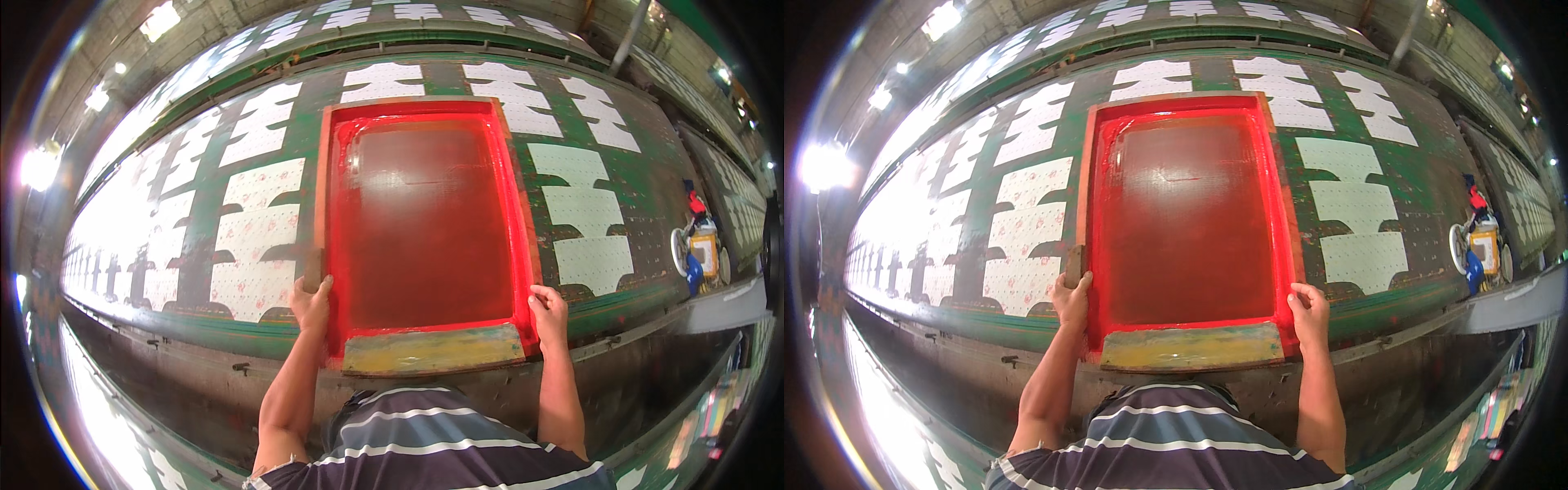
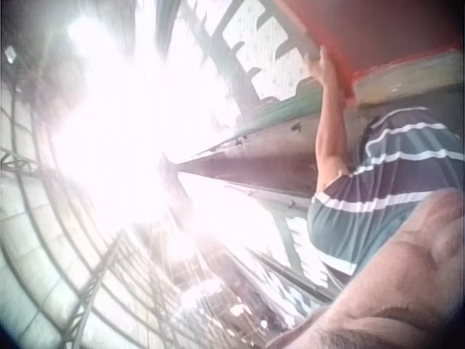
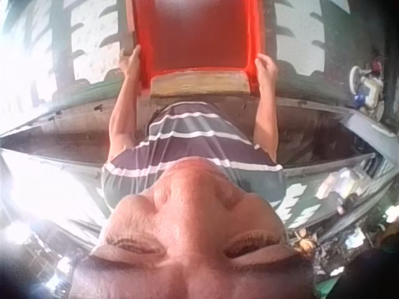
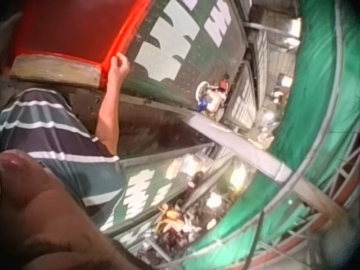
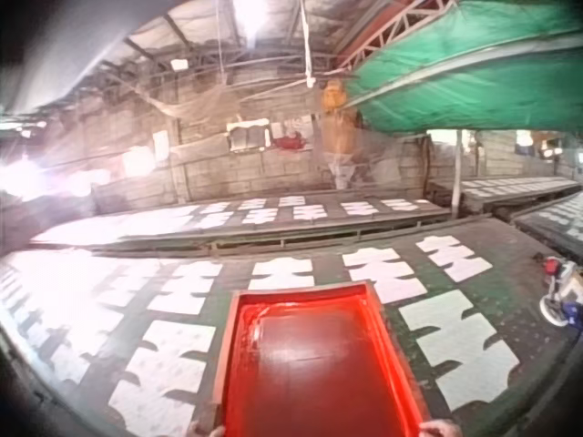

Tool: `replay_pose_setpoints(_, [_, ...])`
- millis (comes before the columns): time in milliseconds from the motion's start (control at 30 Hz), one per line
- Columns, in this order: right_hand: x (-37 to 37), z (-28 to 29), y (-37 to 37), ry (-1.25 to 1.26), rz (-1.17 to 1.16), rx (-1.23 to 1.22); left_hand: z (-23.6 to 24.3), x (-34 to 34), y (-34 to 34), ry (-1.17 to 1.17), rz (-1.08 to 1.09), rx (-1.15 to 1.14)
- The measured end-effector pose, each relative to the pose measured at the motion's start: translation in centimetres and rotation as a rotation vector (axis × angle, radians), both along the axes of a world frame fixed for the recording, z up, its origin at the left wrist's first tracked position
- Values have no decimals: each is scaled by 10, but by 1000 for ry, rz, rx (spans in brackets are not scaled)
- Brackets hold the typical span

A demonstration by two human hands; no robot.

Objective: The person repeatedly positions a red screen-printing frame over white fabric pieces on a green conveyor and uses a squeegee to pull ink across the screen. The person moves the frame to successive pieces along the line and continues the same squeegee strokes throughout the clip.

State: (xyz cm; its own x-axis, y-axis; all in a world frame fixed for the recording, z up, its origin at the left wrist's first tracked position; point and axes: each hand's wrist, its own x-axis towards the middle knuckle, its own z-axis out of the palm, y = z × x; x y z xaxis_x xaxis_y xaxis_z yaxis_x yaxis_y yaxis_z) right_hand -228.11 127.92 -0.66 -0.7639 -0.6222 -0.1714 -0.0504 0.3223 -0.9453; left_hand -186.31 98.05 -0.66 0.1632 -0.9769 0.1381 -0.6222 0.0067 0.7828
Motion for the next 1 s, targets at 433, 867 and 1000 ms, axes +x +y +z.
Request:
replay_pose_setpoints(433, [145,75,-7,886,1018,41,-20,8,-13,-24,-53,160])
replay_pose_setpoints(867, [188,83,-67,995,923,261,-30,9,-10,110,-132,-6])
replay_pose_setpoints(1000, [182,98,-69,913,935,265,-36,13,-11,232,-213,-133])
